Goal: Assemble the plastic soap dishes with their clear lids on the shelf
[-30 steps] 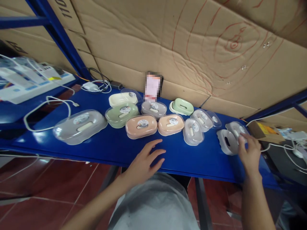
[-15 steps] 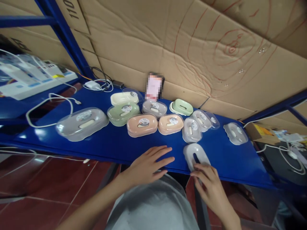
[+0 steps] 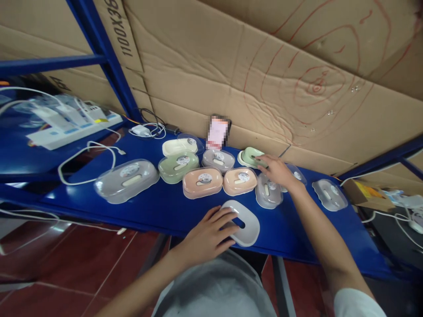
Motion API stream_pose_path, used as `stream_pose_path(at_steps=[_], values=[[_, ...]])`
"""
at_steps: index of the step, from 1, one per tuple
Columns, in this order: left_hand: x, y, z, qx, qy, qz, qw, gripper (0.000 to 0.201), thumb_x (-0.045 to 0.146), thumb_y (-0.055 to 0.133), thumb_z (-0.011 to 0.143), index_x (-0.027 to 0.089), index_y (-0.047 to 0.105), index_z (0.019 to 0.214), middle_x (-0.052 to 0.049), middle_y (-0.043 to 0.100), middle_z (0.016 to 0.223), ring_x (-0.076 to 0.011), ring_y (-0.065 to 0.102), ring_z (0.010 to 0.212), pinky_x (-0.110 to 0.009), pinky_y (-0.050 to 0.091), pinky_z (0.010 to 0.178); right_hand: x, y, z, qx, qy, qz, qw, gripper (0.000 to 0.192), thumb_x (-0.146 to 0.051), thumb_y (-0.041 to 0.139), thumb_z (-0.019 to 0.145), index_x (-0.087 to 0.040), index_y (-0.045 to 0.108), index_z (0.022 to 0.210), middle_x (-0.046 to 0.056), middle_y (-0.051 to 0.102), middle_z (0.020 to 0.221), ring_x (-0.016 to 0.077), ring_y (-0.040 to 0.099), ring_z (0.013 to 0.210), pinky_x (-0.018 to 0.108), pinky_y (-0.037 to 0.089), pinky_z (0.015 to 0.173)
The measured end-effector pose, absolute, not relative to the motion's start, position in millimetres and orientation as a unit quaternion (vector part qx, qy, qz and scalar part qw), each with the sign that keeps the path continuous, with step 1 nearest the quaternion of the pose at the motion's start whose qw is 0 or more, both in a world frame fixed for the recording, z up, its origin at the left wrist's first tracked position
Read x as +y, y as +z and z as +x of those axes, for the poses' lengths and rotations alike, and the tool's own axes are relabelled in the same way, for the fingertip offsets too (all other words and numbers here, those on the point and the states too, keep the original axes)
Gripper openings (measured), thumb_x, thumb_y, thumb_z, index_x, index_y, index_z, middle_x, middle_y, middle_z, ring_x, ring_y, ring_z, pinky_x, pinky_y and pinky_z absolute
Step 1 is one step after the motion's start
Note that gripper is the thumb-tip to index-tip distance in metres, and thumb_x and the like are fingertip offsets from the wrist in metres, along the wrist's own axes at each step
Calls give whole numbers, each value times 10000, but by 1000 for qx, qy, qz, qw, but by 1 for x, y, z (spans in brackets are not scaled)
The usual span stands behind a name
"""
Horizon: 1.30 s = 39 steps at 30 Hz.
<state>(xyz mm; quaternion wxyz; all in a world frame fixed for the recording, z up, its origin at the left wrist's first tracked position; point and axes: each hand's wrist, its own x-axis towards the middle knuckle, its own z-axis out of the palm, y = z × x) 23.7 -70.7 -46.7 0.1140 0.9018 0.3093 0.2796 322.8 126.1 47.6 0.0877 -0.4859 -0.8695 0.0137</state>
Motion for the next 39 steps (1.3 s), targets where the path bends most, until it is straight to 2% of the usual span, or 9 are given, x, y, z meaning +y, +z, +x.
stream_pose_path(at_steps=[5,8,13,18,23,27,30,35,39], values=[[-71,-49,24,350,297,883,102,273,304,653,1046,251,691,1311,-99,615,1506,-287,496,1500,-535,347,1291,173,30,318,-859,22,-511,19,555,-308,763,917,-197,644,1447,173,681,1473,361,668,1315,487,517,1102],[-71,-51,24,377,313,867,95,234,269,618,1053,240,703,1270,-103,609,1510,-291,495,1500,-561,311,1305,182,23,316,-857,25,-515,-14,514,-294,775,899,-187,666,1390,169,707,1422,338,686,1268,432,521,1051],[-71,-49,24,372,308,870,96,224,264,599,1060,235,701,1257,-104,626,1486,-280,508,1483,-538,311,1307,187,27,311,-857,28,-512,-49,419,-350,779,899,-187,684,1274,125,774,1229,282,728,1082,351,517,904],[-72,-46,24,374,308,869,100,212,267,600,1064,231,698,1249,-100,631,1478,-279,515,1475,-539,313,1300,183,30,297,-858,10,-512,-46,382,-324,783,893,-179,678,1231,123,786,1163,284,734,1051,359,503,916],[-72,-47,24,372,313,868,104,206,291,583,1079,237,690,1246,-92,657,1445,-269,543,1444,-536,308,1286,171,46,296,-857,-9,-515,-3,400,-283,778,887,-156,652,1245,125,786,1112,296,743,1001,377,526,884],[-72,-48,26,394,313,859,96,220,282,563,1091,238,684,1269,-77,710,1361,-265,569,1409,-521,298,1274,123,72,313,-859,-28,-506,69,398,-298,720,931,-171,601,1289,132,758,1173,295,725,1037,405,537,924],[-73,-49,28,429,318,842,79,240,285,543,1102,233,679,1293,-86,717,1359,-276,587,1380,-527,288,1264,48,79,325,-883,-23,-451,130,307,-335,724,935,-225,620,1202,93,754,1081,292,718,968,438,537,928],[-75,-49,31,472,332,816,23,283,291,565,1094,226,677,1346,-123,661,1475,-325,551,1424,-606,184,1301,-83,44,325,-901,-20,-424,86,359,-211,641,943,-216,586,1298,110,762,1119,316,715,1034,465,525,920],[-78,-49,31,461,319,828,-1,320,239,558,1082,218,672,1380,-133,671,1456,-322,559,1415,-623,137,1326,-123,12,319,-889,-23,-447,100,326,-213,594,1008,-189,590,1333,134,775,1127,311,730,1010,459,521,903]])
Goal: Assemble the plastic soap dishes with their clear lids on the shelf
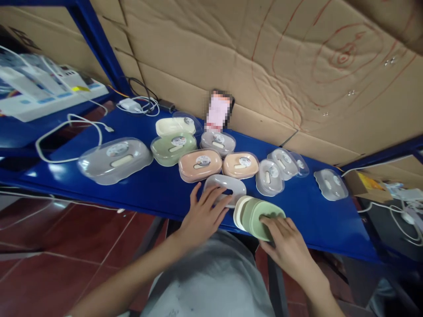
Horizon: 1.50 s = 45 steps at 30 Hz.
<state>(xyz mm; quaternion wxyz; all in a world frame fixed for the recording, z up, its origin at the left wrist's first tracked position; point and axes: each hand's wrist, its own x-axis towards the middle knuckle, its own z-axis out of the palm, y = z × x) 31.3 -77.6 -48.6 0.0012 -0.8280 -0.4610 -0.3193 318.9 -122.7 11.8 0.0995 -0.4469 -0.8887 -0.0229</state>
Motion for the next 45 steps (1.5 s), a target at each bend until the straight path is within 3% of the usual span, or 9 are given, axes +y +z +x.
stream_pose_path(at_steps=[7,11,18,27,30,34,40,42,45], values=[[-83,-44,31,-349,-282,-894,26,413,390,595,1079,303,617,1482,-85,620,1553,-320,506,1470,-656,-63,1339,-120,-6,333,-870,26,-461,173,516,-364,676,1052,-282,534,1541,98,767,1319,290,731,1125,432,510,938],[-88,-47,36,-338,-257,-905,22,320,267,641,1054,314,677,1368,-80,615,1555,-316,498,1475,-693,26,1334,-124,-20,359,-824,-21,-507,252,466,-337,650,1049,-291,587,1508,101,784,1257,304,728,1080,437,499,919],[-95,-56,53,-319,-246,-915,7,224,296,616,1074,284,703,1281,-76,658,1503,-296,489,1476,-680,75,1330,-114,-44,407,-720,-166,-637,221,461,-379,561,1086,-241,581,1525,166,729,1377,360,681,1184,543,459,1016],[-94,-37,34,-369,-277,-886,-31,424,280,603,1033,292,636,1455,-110,579,1597,-320,517,1478,-675,91,1340,-146,-46,349,-834,20,-490,253,515,-300,645,1030,-344,576,1538,104,646,1522,354,635,1380,581,525,1113],[-82,-38,18,-448,-308,-839,-27,375,221,593,1025,258,671,1390,-131,609,1556,-354,523,1480,-684,233,1304,-149,-52,337,-822,55,-507,254,630,-274,629,1047,-347,441,1644,110,622,1558,340,604,1437,569,556,1127],[-71,-44,10,-421,-380,-822,-47,285,167,620,1043,252,684,1308,-77,746,1319,-284,631,1341,-497,517,1139,-143,-57,325,-798,92,-533,264,826,-341,656,1048,-306,208,1741,164,480,1677,352,502,1535,573,550,1164],[-83,-41,25,-342,-403,-847,-61,242,183,643,1057,217,667,1295,-66,758,1275,-239,654,1275,-430,510,1086,-122,-56,290,-796,78,-513,311,1082,-410,774,977,-315,28,1754,199,97,1816,409,273,1645,639,470,1216],[-86,-39,29,-333,-364,-868,-57,222,211,591,1088,212,668,1296,-65,759,1282,-231,665,1255,-416,496,1056,-116,-53,286,-814,44,-492,307,1054,-383,813,948,-367,122,1744,169,58,1826,423,256,1649,655,463,1213],[-88,-39,30,-322,-328,-887,-50,261,290,546,1120,212,650,1347,-73,749,1317,-232,660,1257,-413,474,1046,-111,-50,288,-859,30,-442,255,825,-358,814,950,-355,398,1663,145,334,1762,393,342,1620,641,447,1236]])
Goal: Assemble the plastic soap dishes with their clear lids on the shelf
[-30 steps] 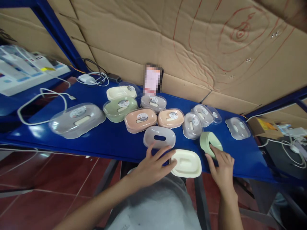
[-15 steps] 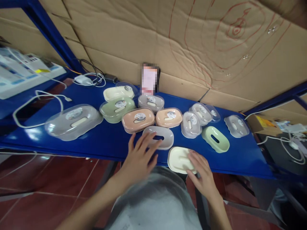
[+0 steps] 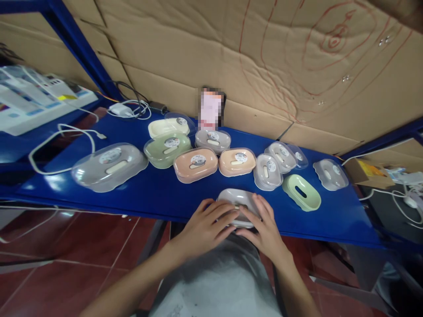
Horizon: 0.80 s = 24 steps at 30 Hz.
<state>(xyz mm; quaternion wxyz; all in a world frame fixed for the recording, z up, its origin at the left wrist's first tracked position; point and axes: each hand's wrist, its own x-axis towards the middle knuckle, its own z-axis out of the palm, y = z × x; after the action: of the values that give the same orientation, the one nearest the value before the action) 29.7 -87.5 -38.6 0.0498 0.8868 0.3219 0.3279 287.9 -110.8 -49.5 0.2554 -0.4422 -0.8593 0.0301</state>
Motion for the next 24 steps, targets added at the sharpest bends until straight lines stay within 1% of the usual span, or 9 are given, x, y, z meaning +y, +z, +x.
stream_pose_path(at_steps=[2,4,8,11,14,16,17,21,24], values=[[-87,-40,29,316,309,896,42,277,332,537,1129,212,646,1354,-76,740,1340,-241,648,1269,-427,458,1059,-111,-48,289,-876,40,-419,237,692,-336,769,990,-318,476,1616,132,542,1635,347,451,1567,630,424,1261],[-86,-42,29,310,287,905,40,264,328,530,1134,215,649,1341,-69,730,1367,-244,636,1283,-440,451,1071,-114,-46,288,-881,46,-411,228,632,-297,710,1027,-312,478,1614,99,639,1547,316,530,1514,635,412,1273],[-83,-43,28,300,275,912,55,237,293,552,1120,220,649,1323,-72,712,1393,-249,634,1293,-467,473,1097,-113,-34,299,-885,37,-413,211,631,-298,639,1046,-369,446,1643,33,619,1576,332,582,1469,637,456,1252],[-81,-43,26,302,296,903,74,234,271,608,1074,217,659,1296,-117,660,1455,-293,604,1364,-530,480,1151,-85,-12,346,-839,-29,-473,267,517,-333,593,1056,-426,544,1561,-4,682,1499,308,656,1384,565,515,1204],[-79,-43,24,306,332,884,119,290,217,646,1026,235,660,1315,-134,603,1511,-320,546,1455,-549,483,1202,-27,11,418,-771,-73,-559,295,403,-314,493,1080,-263,662,1442,114,716,1413,359,637,1383,651,456,1204],[-78,-46,21,312,351,867,163,291,192,648,1020,244,665,1306,-129,584,1528,-306,526,1487,-506,502,1211,19,17,462,-730,-43,-654,193,431,-409,487,1060,-244,685,1405,134,685,1456,383,593,1427,672,422,1217],[-77,-47,20,317,358,859,184,277,186,646,1023,246,671,1293,-127,568,1545,-298,517,1500,-484,509,1215,40,16,479,-724,-24,-668,170,465,-452,555,1016,-222,692,1397,161,673,1469,418,577,1438,698,420,1204],[-76,-50,16,348,366,832,229,194,193,652,1027,249,708,1204,-120,456,1657,-313,455,1561,-496,474,1259,100,4,505,-733,34,-662,152,613,-563,774,849,-186,725,1330,169,736,1370,378,683,1303,547,555,1103],[-76,-48,14,365,362,821,249,160,210,666,1023,252,717,1169,-106,417,1689,-328,428,1581,-520,450,1276,108,1,505,-724,34,-662,193,639,-616,734,885,-123,736,1290,196,769,1271,313,746,1143,464,566,1052]])
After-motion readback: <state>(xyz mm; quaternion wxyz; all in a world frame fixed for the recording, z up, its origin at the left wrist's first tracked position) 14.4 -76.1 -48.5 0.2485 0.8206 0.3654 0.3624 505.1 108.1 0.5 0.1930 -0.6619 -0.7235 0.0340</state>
